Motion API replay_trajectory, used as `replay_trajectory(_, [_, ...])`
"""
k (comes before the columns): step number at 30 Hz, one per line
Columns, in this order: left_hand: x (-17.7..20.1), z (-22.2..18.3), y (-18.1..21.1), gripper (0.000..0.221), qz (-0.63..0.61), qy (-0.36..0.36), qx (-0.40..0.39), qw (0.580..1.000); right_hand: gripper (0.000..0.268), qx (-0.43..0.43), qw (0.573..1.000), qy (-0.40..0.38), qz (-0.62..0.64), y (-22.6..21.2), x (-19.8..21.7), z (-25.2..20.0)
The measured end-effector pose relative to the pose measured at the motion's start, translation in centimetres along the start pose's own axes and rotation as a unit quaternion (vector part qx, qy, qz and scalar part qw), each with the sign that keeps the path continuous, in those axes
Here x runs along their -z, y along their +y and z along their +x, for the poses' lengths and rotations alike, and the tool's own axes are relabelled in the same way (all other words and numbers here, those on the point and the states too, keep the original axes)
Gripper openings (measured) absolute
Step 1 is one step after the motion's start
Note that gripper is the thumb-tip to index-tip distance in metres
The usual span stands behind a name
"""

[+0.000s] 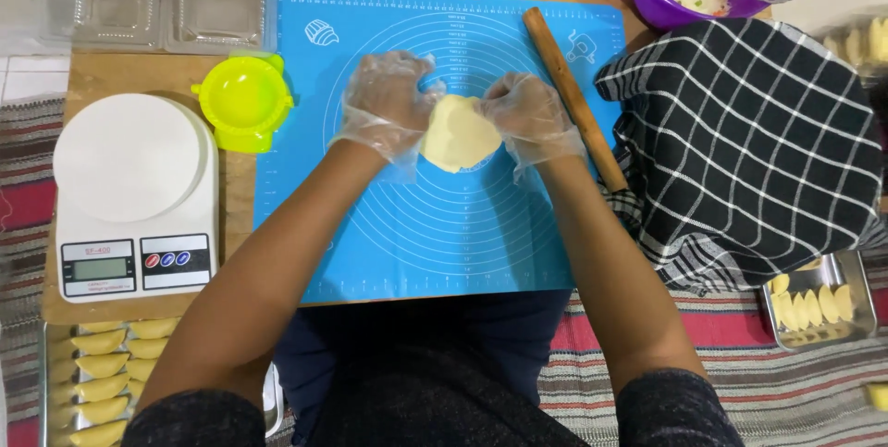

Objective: Rolling out a small piece of dough into a thin circle using a rolling pin on a silicone mat.

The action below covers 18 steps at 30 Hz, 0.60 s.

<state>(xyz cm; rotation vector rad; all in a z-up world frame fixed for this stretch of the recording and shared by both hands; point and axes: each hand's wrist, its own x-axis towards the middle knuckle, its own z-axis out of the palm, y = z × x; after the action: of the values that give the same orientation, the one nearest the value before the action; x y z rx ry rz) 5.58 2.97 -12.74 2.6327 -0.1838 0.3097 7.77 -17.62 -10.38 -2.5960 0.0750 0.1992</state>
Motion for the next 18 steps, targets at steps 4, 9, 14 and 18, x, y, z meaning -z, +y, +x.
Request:
replay_trajectory(4, [-3.0, 2.1, -1.0, 0.030, 0.035, -0.072, 0.000, 0.997, 0.012, -0.014, 0.998, -0.001, 0.053, 0.0, -0.4, 0.2])
replay_trajectory(9, [1.9, 5.1, 2.6, 0.054, 0.099, -0.297, -0.040, 0.949, 0.011, -0.007, 0.994, -0.109, 0.027, -1.5, 2.0, -0.6])
replay_trajectory(14, [3.6, 5.4, 4.5, 0.066, 0.111, -0.366, -0.101, 0.918, 0.007, 0.169, 0.979, -0.025, 0.108, 3.3, -1.1, 1.3])
replay_trajectory(18, [3.8, 5.7, 4.7, 0.062, 0.075, -0.394, -0.091, 0.912, 0.010, 0.101, 0.980, -0.023, 0.171, 1.9, -0.3, -0.4])
